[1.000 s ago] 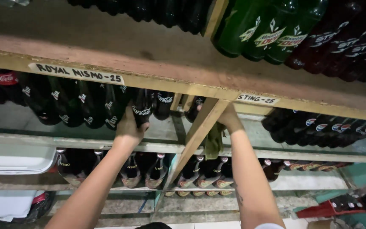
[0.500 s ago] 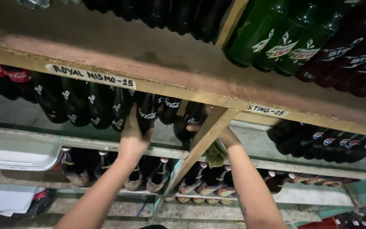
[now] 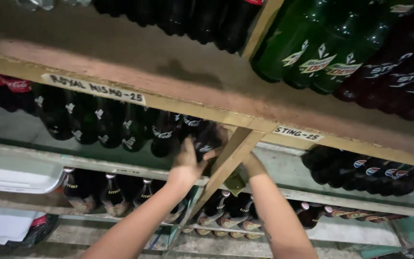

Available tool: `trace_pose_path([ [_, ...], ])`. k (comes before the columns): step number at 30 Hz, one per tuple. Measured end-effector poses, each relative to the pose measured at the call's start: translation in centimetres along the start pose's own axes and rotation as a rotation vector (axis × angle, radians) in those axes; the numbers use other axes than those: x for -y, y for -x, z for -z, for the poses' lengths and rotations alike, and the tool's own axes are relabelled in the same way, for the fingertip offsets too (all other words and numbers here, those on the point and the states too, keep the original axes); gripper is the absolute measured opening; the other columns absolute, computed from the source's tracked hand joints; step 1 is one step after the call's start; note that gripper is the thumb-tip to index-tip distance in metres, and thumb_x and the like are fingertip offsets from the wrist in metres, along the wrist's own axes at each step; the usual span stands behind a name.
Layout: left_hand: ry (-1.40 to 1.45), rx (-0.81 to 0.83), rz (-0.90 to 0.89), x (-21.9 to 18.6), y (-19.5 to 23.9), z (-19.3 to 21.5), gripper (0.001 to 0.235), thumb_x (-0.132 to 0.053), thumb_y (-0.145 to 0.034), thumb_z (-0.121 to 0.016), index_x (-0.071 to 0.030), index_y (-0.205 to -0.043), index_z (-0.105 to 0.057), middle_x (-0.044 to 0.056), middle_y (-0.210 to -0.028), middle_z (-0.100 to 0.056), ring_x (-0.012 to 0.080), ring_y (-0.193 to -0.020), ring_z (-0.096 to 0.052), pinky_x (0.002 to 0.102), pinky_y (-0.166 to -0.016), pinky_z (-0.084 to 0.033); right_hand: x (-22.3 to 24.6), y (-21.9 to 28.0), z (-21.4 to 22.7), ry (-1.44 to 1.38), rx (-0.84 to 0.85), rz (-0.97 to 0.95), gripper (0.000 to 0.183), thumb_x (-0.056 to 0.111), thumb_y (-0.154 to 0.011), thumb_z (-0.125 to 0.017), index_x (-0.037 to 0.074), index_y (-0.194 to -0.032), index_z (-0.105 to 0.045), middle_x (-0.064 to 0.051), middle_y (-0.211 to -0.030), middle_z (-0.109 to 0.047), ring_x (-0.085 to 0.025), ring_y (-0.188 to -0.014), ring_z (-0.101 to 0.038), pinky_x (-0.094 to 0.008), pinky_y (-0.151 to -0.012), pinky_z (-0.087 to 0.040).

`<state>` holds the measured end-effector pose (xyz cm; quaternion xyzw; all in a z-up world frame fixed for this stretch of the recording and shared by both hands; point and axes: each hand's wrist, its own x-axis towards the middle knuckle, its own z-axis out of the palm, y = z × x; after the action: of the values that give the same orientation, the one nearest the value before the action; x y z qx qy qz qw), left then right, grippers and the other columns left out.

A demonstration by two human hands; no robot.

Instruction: Wiping beverage bottles with a cloth and placing them on retail shelves.

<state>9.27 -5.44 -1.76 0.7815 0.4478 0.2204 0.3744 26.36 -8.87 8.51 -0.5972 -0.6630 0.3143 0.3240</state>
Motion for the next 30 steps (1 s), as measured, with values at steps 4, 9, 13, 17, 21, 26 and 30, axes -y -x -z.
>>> trace_pose_path([
  [4, -0.082, -0.079, 0.030, 2.1, -1.9, -1.6, 0.083, -0.042, -0.084, -0.075, -0.007, -0.145, -0.031, 0.020, -0.131, -0.059, 0.0417, -0.112, -0.069, 0.051, -0.094, -0.059, -4.1, -1.2, 0.3, -0.058, 0.009, 0.051, 0.070, 0.006, -0.068, -0.093, -0.005, -0.128, -0.058, -0.026, -0.119, -0.063, -0.044, -0.115, -0.063, -0.058, -0.092, -0.055],
  [9, -0.030, -0.021, 0.109, 1.1, -1.0, 0.6, 0.094, -0.046, -0.087, -0.073, -0.002, -0.155, -0.024, 0.028, -0.139, -0.056, 0.0455, -0.111, -0.069, 0.055, -0.094, -0.059, -13.0, 1.1, 3.0, -0.245, -0.143, -0.162, 0.062, 0.001, -0.076, -0.090, 0.010, -0.129, -0.059, -0.016, -0.131, -0.059, -0.042, -0.122, -0.061, -0.055, -0.095, -0.055],
  [13, -0.062, -0.010, 0.105, 5.2, -4.3, -2.3, 0.085, -0.042, -0.085, -0.076, -0.015, -0.148, -0.026, 0.018, -0.133, -0.062, 0.0408, -0.113, -0.069, 0.051, -0.098, -0.059, -11.3, 8.8, 1.2, -0.089, -0.619, -0.295, 0.028, 0.013, -0.080, -0.090, 0.006, -0.106, -0.079, -0.016, -0.102, -0.078, -0.036, -0.105, -0.073, -0.047, -0.089, -0.058],
  [17, -0.060, -0.106, -0.009, 5.6, -3.5, -1.8, 0.079, -0.036, -0.082, -0.080, -0.012, -0.140, -0.031, 0.018, -0.121, -0.062, 0.0408, -0.098, -0.068, 0.050, -0.085, -0.056, 0.6, 15.7, -3.3, -0.074, -0.758, -0.127, 0.007, 0.012, -0.083, -0.082, 0.006, -0.084, -0.078, -0.007, -0.076, -0.077, -0.014, -0.068, -0.066, -0.027, -0.069, -0.052],
  [21, -0.285, -0.357, -0.299, 6.0, 0.6, -0.2, 0.083, -0.043, -0.092, -0.068, 0.005, -0.152, -0.039, 0.023, -0.091, -0.070, 0.0372, -0.063, -0.067, 0.045, -0.051, -0.055, 7.0, 17.1, -8.6, -0.092, -0.588, 0.052, 0.009, 0.010, -0.079, -0.082, 0.007, -0.087, -0.079, -0.004, -0.075, -0.077, -0.011, -0.061, -0.065, -0.023, -0.059, -0.054],
  [26, -0.190, -0.713, -0.401, 8.9, 2.3, 3.9, 0.034, -0.029, -0.084, -0.078, -0.002, -0.100, -0.065, 0.019, -0.089, -0.061, 0.0371, -0.077, -0.062, 0.045, -0.070, -0.052, 8.5, 9.2, -14.8, 0.192, -0.688, -0.050, 0.040, 0.014, -0.083, -0.077, -0.001, -0.120, -0.068, -0.020, -0.096, -0.075, -0.033, -0.086, -0.073, -0.040, -0.069, -0.060],
  [30, 0.096, -0.596, -0.461, 7.8, 1.4, 7.4, 0.092, -0.010, -0.066, -0.091, 0.009, -0.144, -0.047, 0.031, -0.126, -0.057, 0.0480, -0.124, -0.056, 0.048, -0.112, -0.042, 9.2, 2.8, -15.3, 0.211, -0.598, -0.464, 0.089, 0.017, -0.091, -0.071, -0.006, -0.159, -0.018, -0.044, -0.132, -0.055, -0.062, -0.120, -0.057, -0.068, -0.101, -0.047],
])
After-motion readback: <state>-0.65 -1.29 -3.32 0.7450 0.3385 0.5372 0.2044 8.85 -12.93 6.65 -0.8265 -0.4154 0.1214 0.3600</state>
